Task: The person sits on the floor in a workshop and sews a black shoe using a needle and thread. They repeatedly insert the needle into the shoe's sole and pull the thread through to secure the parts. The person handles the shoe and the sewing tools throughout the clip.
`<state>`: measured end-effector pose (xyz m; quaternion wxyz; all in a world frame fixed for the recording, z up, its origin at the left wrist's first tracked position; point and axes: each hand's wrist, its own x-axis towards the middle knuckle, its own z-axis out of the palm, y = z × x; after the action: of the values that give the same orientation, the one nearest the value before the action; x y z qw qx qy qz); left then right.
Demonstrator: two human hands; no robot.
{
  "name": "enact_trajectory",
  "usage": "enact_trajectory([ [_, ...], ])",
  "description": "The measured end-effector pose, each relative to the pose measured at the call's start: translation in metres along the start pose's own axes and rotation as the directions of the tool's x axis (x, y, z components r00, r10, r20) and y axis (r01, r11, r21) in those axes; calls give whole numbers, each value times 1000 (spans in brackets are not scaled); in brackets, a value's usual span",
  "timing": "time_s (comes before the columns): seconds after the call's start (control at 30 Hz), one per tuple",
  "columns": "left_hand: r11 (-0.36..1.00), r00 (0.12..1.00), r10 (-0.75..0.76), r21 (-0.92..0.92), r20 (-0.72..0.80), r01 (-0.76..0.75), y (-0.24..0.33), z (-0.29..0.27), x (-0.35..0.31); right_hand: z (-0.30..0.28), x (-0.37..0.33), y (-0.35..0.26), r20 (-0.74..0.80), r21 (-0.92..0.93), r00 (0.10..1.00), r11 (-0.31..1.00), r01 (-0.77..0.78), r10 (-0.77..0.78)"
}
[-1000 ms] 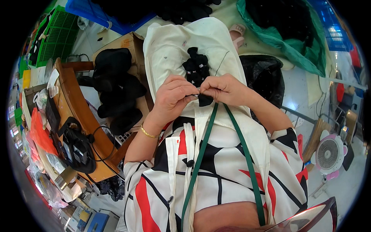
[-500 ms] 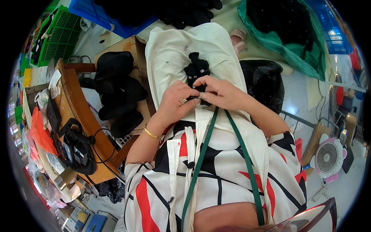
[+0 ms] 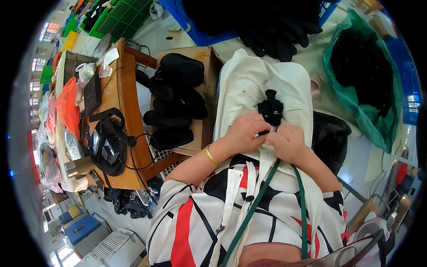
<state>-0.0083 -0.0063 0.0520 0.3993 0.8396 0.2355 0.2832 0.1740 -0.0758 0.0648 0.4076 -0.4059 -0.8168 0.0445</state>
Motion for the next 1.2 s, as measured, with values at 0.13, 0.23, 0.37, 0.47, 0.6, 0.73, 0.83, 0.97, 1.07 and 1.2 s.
enact_trajectory([
  [0.13,998,999,7,57,-45,-4,-8,7,1,-13,13,-4,-96,45,992,995,87,-82],
  [0.23,998,993,-49,26,-111,52,-19,3,0,-19,14,13,-53,-68,992,991,-115,112],
  [0.37,998,996,-27,55,-88,32,-16,-3,7,-7,11,22,-23,-127,992,983,-129,127],
  [0.47,999,995,-20,39,-97,24,-17,1,7,3,6,22,69,-150,997,988,-36,47],
  [0.6,995,985,-10,92,-171,26,-24,4,7,5,13,-2,-43,51,994,993,107,-105],
  [0.73,993,976,-27,111,-217,52,-27,-1,8,-3,2,9,-20,-81,999,996,-43,42],
  [0.83,995,980,-6,97,-199,25,-25,-3,10,4,14,22,-71,-163,991,979,-122,112],
  [0.97,991,987,30,132,-161,-8,-28,1,8,7,13,24,82,-127,996,991,-33,44],
  [1.07,983,977,51,183,-207,-13,-35,2,7,-1,21,3,222,120,970,990,69,-95],
  [1.2,974,971,52,227,-233,2,-35,-3,13,-9,8,2,417,706,788,383,-595,454],
])
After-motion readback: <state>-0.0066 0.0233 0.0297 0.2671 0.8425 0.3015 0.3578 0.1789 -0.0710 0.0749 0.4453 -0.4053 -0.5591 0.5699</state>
